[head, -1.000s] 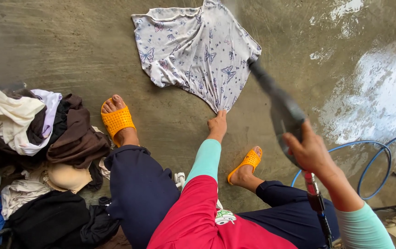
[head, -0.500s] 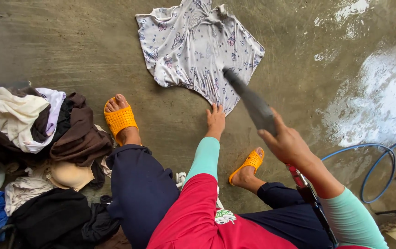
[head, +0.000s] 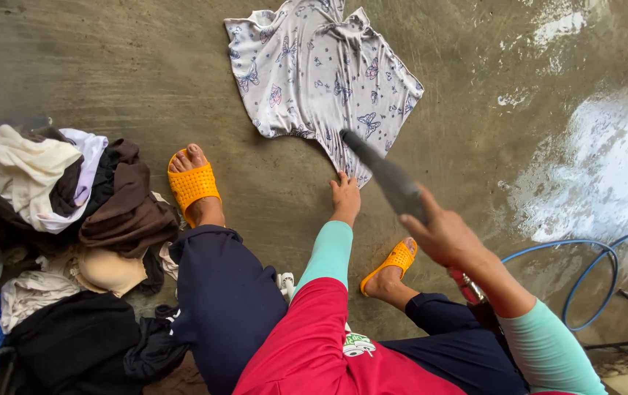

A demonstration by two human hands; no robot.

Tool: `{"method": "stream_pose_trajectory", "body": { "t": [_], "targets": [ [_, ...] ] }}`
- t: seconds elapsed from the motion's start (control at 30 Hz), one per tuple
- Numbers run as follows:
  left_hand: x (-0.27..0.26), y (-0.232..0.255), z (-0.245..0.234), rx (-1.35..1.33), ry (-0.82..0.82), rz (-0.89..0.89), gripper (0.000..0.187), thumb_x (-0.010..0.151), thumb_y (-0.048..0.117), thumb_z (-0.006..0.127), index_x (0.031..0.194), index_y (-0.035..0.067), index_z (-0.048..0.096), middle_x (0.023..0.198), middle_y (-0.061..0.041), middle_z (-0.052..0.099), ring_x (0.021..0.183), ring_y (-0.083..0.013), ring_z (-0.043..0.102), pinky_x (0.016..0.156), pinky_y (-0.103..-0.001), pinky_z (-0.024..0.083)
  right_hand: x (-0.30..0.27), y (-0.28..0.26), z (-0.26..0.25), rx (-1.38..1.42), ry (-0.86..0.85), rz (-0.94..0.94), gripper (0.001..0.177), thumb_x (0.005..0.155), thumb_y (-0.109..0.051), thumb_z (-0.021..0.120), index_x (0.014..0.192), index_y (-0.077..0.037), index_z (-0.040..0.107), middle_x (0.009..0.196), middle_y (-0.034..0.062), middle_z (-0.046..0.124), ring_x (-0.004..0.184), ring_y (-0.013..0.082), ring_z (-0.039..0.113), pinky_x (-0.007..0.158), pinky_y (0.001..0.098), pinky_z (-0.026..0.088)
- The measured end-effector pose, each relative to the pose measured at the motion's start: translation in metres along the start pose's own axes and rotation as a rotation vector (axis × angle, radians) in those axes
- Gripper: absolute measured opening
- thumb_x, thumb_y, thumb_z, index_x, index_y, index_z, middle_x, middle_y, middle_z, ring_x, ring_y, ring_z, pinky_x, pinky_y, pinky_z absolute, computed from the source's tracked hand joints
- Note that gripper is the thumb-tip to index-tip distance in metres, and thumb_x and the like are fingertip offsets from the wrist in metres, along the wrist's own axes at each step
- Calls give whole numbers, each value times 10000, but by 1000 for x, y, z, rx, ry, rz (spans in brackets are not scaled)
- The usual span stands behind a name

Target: Washing individual items of clothing on a concrete floor using a high-pressure water sprayer.

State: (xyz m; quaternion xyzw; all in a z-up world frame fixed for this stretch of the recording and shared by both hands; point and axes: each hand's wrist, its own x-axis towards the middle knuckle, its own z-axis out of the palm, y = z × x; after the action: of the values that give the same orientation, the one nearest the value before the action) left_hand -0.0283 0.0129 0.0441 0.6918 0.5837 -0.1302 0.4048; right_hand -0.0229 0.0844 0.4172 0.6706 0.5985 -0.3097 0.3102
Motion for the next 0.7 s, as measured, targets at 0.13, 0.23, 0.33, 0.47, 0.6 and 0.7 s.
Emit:
{"method": "stream_pose_trajectory", "body": {
  "t": [0.13, 0.23, 0.33, 0.47, 0.6, 0.7],
  "targets": [
    [3, -1, 2, -16, -46, 2, 431, 1100, 138, 309, 1347, 199, 657, 1527, -33, 426, 1512, -432, 168, 1018, -649, 306, 6, -11, 16, -63, -70, -72, 764, 927, -531, 574, 1611, -323, 305, 1202, 251, 720, 1139, 464, 671, 1024, 559, 519],
    [-1, -3, -5, -28, -52, 8, 432, 1104, 140, 303, 1360, 196, 646, 1528, -32, 423, 1514, -432, 163, 1019, -652, 309, -11, -33, -3, 13, -15, -117, 775, 935, -487, 595, 1619, -269, 303, 1193, 269, 716, 1109, 492, 679, 980, 581, 528],
    [-1, -4, -5, -34, -63, 16, 438, 1107, 151, 286, 1382, 191, 626, 1530, -30, 427, 1516, -425, 162, 1026, -657, 306, -33, -42, -15, 45, 24, -131, 816, 918, -510, 589, 1628, -256, 277, 1182, 300, 704, 1085, 523, 668, 954, 620, 520],
    [-15, -4, -29, -36, -100, -7, 441, 1133, 190, 268, 1456, 177, 568, 1572, -15, 428, 1532, -389, 181, 1058, -633, 305, -27, -25, -4, -56, -98, -132, 817, 927, -528, 535, 1636, -307, 196, 1087, 339, 713, 1059, 536, 673, 960, 642, 495],
    [42, 1, 45, -35, -97, 3, 517, 1091, 248, 191, 1419, 235, 590, 1553, 0, 492, 1513, -392, 267, 1069, -695, 218, -11, -17, 22, -100, -140, -154, 765, 931, -545, 550, 1608, -313, 279, 1047, 283, 745, 1036, 496, 705, 931, 578, 541],
    [43, -1, 42, -83, -104, -7, 474, 1106, 262, 213, 1506, 231, 465, 1621, -3, 385, 1545, -367, 205, 1081, -698, 233, -19, -34, 13, -73, -116, -177, 776, 935, -517, 572, 1617, -313, 263, 1045, 276, 745, 1027, 490, 712, 919, 570, 544]
  ]
}}
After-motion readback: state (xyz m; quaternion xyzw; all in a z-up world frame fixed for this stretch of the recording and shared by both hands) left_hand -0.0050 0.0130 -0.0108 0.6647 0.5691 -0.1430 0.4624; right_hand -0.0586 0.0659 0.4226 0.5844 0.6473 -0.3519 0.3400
